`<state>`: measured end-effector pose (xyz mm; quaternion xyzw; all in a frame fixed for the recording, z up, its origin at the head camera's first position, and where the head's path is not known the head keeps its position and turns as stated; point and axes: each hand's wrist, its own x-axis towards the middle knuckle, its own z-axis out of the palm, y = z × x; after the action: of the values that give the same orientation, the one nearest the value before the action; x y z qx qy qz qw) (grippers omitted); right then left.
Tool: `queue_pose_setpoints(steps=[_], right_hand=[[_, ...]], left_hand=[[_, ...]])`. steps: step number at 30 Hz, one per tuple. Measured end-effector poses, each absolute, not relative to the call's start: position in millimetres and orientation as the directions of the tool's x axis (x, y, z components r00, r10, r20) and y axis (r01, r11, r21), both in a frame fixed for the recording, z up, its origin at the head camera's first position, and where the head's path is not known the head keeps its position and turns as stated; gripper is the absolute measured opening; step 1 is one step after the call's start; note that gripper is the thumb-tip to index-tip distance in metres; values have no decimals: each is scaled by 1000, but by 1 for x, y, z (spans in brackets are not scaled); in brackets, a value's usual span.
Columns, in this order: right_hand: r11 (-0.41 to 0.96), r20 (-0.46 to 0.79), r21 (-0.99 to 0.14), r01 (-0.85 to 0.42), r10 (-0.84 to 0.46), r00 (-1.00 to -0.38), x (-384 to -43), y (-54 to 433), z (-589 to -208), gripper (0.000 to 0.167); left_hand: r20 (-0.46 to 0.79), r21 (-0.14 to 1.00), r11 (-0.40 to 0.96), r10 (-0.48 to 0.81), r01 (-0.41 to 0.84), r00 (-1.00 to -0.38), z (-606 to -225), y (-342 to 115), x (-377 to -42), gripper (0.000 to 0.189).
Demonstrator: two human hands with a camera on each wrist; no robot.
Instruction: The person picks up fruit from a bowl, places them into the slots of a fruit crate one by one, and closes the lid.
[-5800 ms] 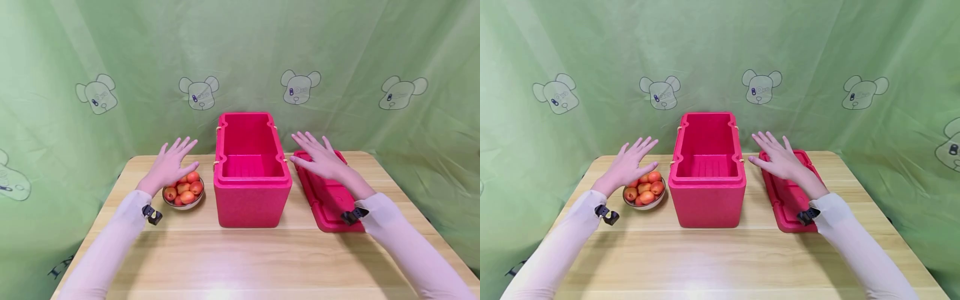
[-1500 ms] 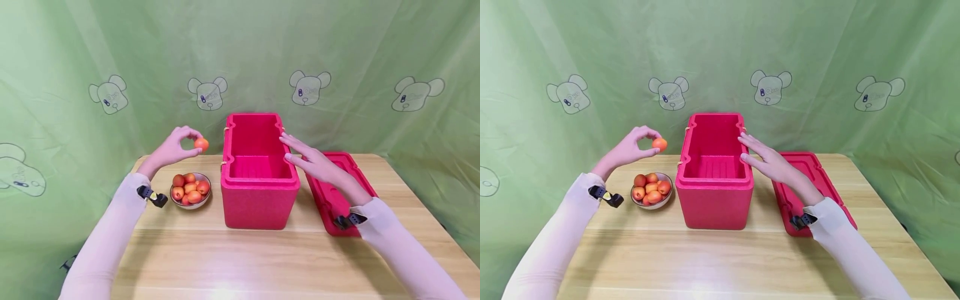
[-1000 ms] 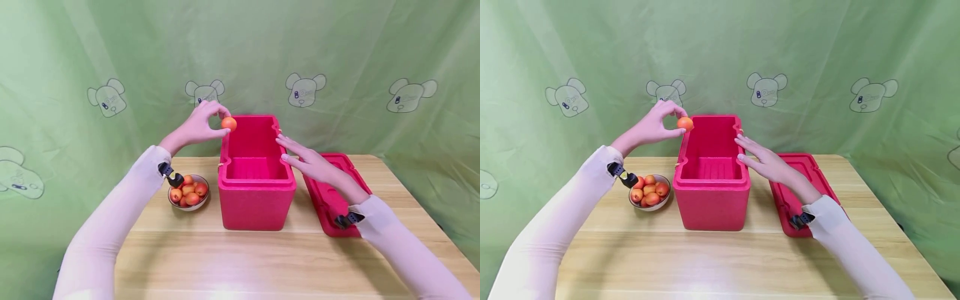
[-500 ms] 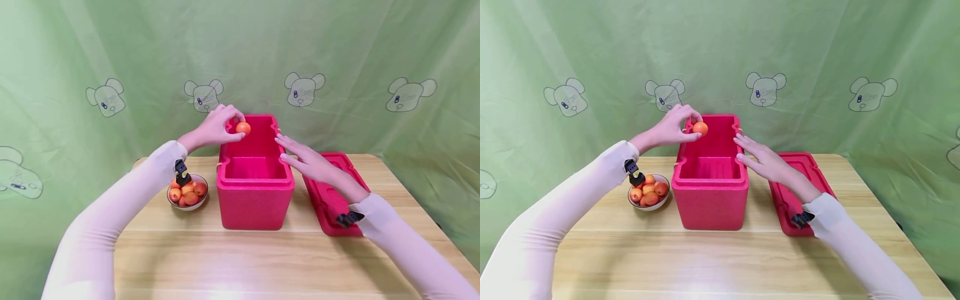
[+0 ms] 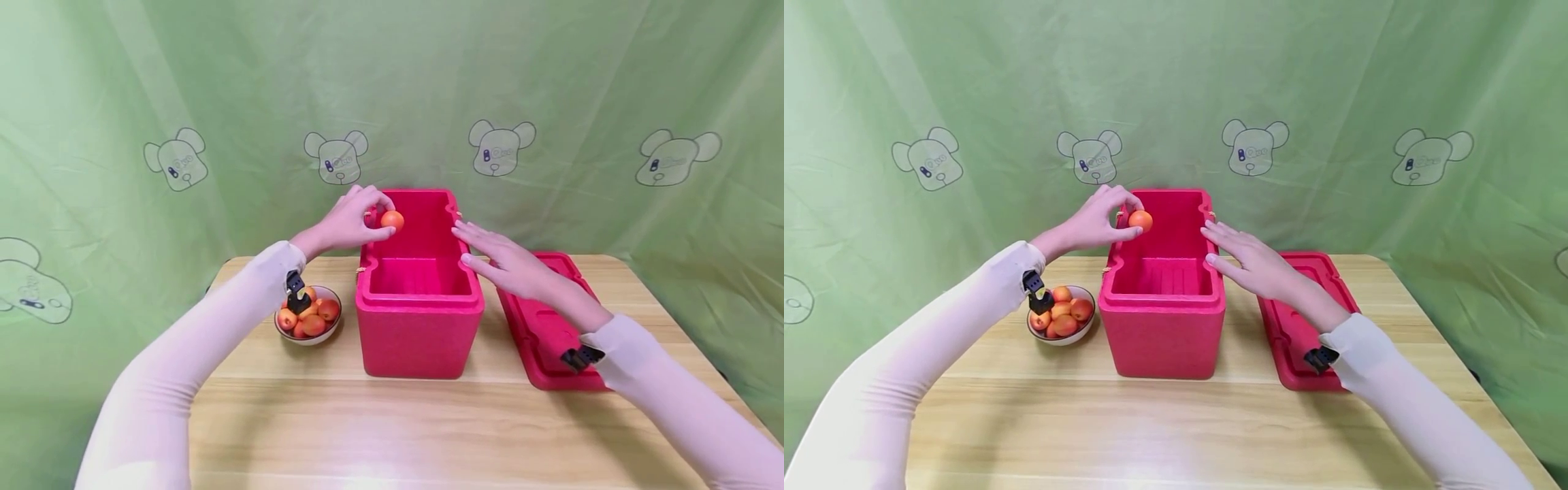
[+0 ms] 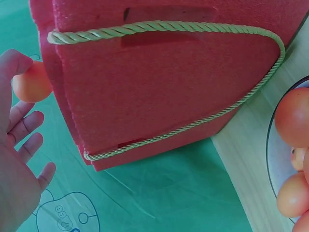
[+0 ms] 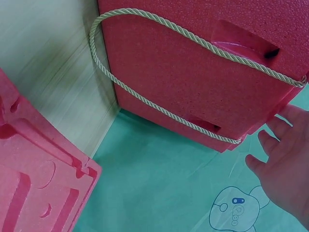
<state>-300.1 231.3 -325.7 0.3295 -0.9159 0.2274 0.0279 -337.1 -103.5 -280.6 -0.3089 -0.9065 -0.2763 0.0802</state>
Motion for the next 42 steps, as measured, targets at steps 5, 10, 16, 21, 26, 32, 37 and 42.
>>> queue_pose_setpoints(steps=[5, 10, 16, 21, 26, 32, 37, 42], right_hand=[[685, 196, -395, -613, -589, -784, -299, 232, -326, 67], [681, 203, -390, -619, -592, -780, -298, 232, -326, 66], [680, 203, -395, -618, -591, -781, -299, 232, -328, 65], [680, 198, -396, -618, -593, -780, -299, 232, -328, 66], [681, 200, -397, -615, -590, -783, -300, 231, -328, 66], [677, 207, -395, -621, -593, -778, -300, 231, -329, 65], [681, 198, -399, -614, -589, -783, -302, 232, -330, 66], [679, 194, -412, -607, -586, -787, -302, 232, -330, 66]], left_hand=[[304, 443, 664, 521, 603, -797, -285, -104, -340, 34], [284, 443, 666, 531, 600, -799, -286, -105, -342, 34], [261, 413, 676, 554, 610, -791, -288, -105, -345, 35], [239, 397, 683, 568, 613, -788, -286, -106, -345, 35], [220, 386, 692, 573, 610, -789, -282, -106, -345, 36], [210, 399, 689, 574, 605, -792, -280, -106, -343, 39], [215, 404, 684, 575, 608, -790, -281, -109, -342, 41], [233, 404, 687, 562, 604, -794, -278, -113, -340, 40]])
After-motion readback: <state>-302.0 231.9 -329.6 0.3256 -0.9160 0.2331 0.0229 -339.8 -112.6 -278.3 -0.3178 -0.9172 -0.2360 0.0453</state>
